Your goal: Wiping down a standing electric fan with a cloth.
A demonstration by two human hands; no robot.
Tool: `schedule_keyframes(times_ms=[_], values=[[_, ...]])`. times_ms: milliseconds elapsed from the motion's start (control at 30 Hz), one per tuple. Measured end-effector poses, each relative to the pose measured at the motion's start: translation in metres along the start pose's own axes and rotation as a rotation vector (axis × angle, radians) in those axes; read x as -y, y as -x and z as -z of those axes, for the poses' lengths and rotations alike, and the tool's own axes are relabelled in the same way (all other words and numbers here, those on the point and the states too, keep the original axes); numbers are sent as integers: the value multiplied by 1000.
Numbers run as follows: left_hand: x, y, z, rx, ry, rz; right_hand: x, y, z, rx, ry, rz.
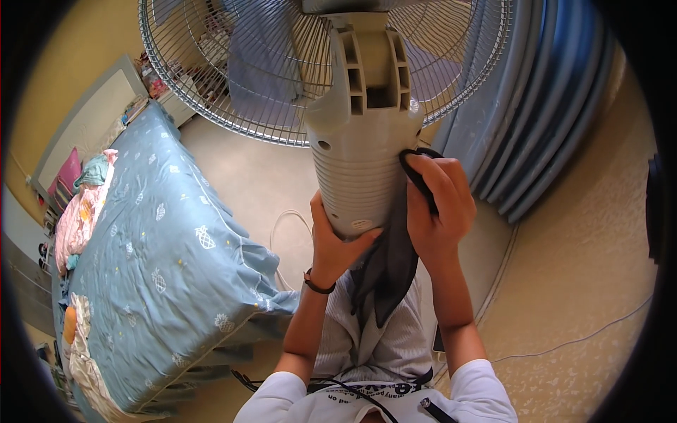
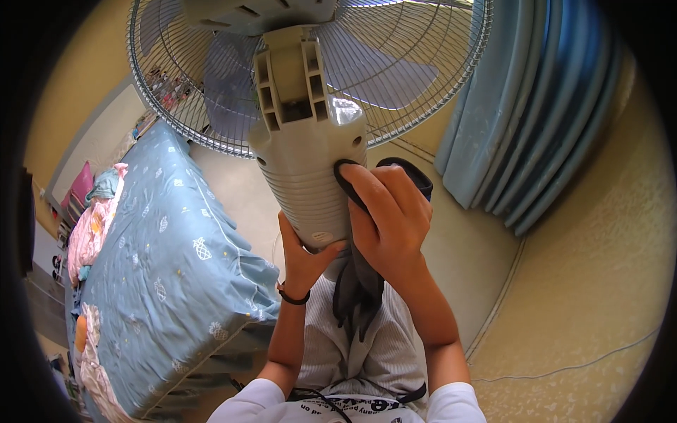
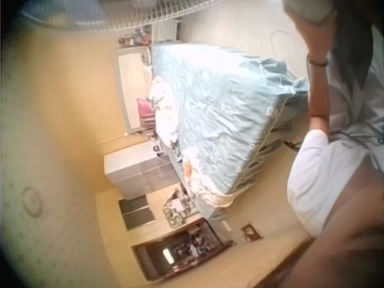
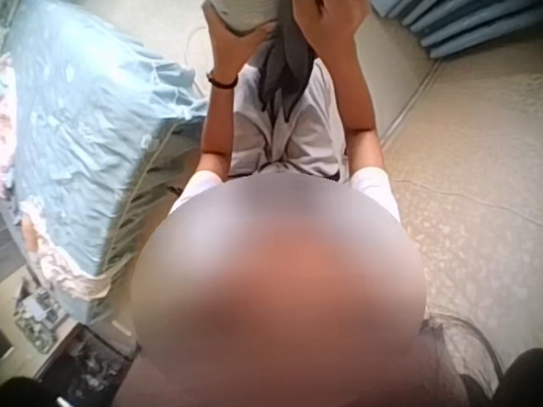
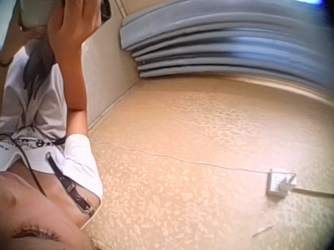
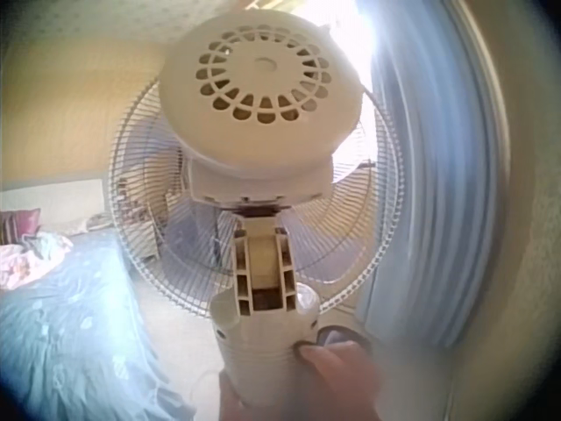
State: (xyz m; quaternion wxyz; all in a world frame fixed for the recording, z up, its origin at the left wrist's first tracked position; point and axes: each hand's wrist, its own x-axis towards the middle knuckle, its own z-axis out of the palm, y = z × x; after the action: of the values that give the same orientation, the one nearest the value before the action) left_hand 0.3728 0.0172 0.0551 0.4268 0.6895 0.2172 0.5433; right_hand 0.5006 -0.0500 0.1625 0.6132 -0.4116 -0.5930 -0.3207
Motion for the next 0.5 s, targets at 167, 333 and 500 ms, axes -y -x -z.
schedule_keyframes(times_ms=[167,333,500], values=[[0,0,3,-20,3,-19,3,3,-7,-1,20,40],[-1,-1,0,-30,42,0,10,4,-14,22,55,98],[-1,-2,-1,-55,-21,13,20,9,-22,36,154,126]])
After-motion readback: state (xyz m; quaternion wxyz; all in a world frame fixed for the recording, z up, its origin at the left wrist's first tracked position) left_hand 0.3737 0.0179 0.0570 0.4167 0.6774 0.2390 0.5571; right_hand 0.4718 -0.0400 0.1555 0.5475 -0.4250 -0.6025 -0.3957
